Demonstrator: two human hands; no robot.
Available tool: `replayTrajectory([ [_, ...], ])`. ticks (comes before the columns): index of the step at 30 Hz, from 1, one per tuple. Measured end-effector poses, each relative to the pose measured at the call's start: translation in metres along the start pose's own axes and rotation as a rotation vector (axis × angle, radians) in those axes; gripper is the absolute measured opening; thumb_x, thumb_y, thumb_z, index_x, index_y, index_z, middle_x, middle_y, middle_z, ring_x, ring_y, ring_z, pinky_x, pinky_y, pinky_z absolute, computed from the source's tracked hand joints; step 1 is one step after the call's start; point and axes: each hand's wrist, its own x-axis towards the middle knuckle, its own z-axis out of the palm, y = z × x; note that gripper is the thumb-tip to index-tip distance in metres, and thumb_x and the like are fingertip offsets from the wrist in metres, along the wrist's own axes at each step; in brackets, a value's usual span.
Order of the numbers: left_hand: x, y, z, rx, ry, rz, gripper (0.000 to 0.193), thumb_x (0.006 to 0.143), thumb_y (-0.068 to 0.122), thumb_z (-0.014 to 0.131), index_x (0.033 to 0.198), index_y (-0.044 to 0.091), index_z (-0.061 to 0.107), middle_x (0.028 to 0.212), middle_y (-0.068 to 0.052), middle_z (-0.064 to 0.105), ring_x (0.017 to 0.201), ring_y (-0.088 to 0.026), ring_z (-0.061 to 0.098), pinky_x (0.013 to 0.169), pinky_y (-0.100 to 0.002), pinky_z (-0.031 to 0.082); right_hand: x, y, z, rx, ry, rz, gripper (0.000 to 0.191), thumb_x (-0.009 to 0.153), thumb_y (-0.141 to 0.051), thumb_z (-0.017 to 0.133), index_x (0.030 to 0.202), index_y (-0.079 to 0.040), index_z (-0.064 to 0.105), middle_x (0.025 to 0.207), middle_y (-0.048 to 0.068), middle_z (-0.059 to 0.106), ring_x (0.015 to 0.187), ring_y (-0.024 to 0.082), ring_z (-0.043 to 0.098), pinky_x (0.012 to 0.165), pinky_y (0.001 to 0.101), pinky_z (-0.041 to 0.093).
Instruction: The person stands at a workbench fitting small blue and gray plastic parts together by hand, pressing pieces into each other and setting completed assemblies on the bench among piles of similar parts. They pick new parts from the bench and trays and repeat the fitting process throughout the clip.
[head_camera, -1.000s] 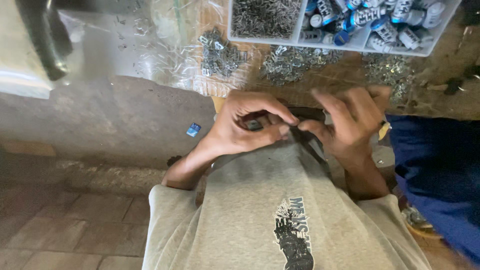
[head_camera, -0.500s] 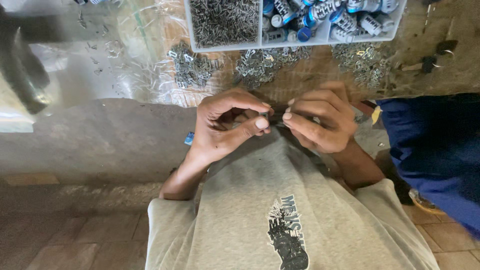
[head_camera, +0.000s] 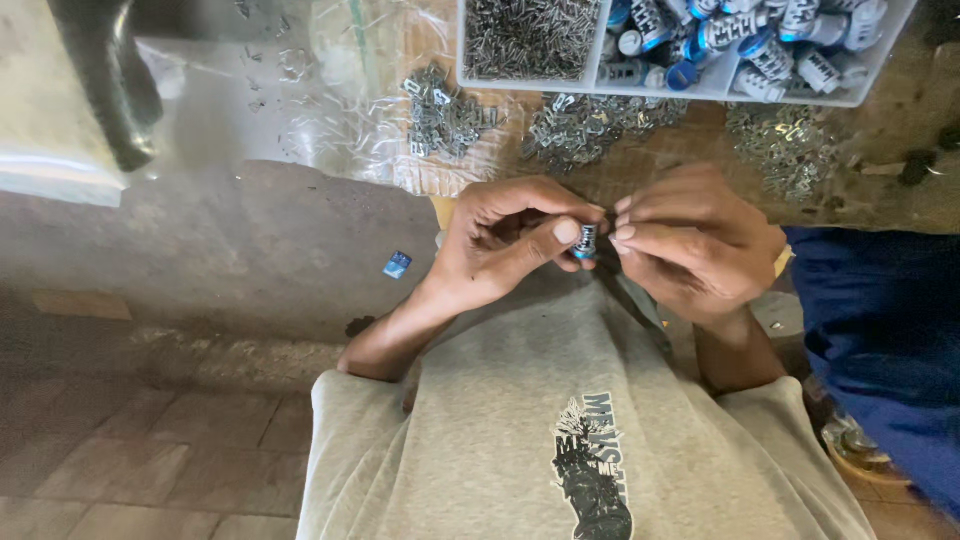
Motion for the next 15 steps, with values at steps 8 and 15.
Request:
replayTrajectory([
  [8, 0.001, -0.001, -0.001, 0.033, -0.019, 0.060, 0.022, 0.104, 0.002, 0.072, 0.125, -0.001, 0.069, 0.110, -0.010, 0.072, 0.092, -0.011, 0.073, 0.080, -0.023, 0.064, 0.010, 0.000, 0.005, 0.039, -0.040, -0.041, 0.020, 0.089, 0.004, 0.080, 0.099, -0.003, 0.063, 0.101, 0.014, 0.069, 0.093, 0.029, 0.074, 0.080, 0.0407, 0.061],
  [15, -0.004, 0.003, -0.003, 0.111, 0.040, 0.098, 0.021, 0.103, 0.001, 0.075, 0.123, 0.001, 0.071, 0.111, -0.010, 0.073, 0.090, -0.010, 0.073, 0.077, -0.021, 0.062, 0.025, -0.004, 0.001, -0.240, -0.225, -0.336, 0.032, 0.086, 0.008, 0.081, 0.095, -0.003, 0.052, 0.099, 0.016, 0.072, 0.090, 0.033, 0.075, 0.072, 0.0436, 0.058],
])
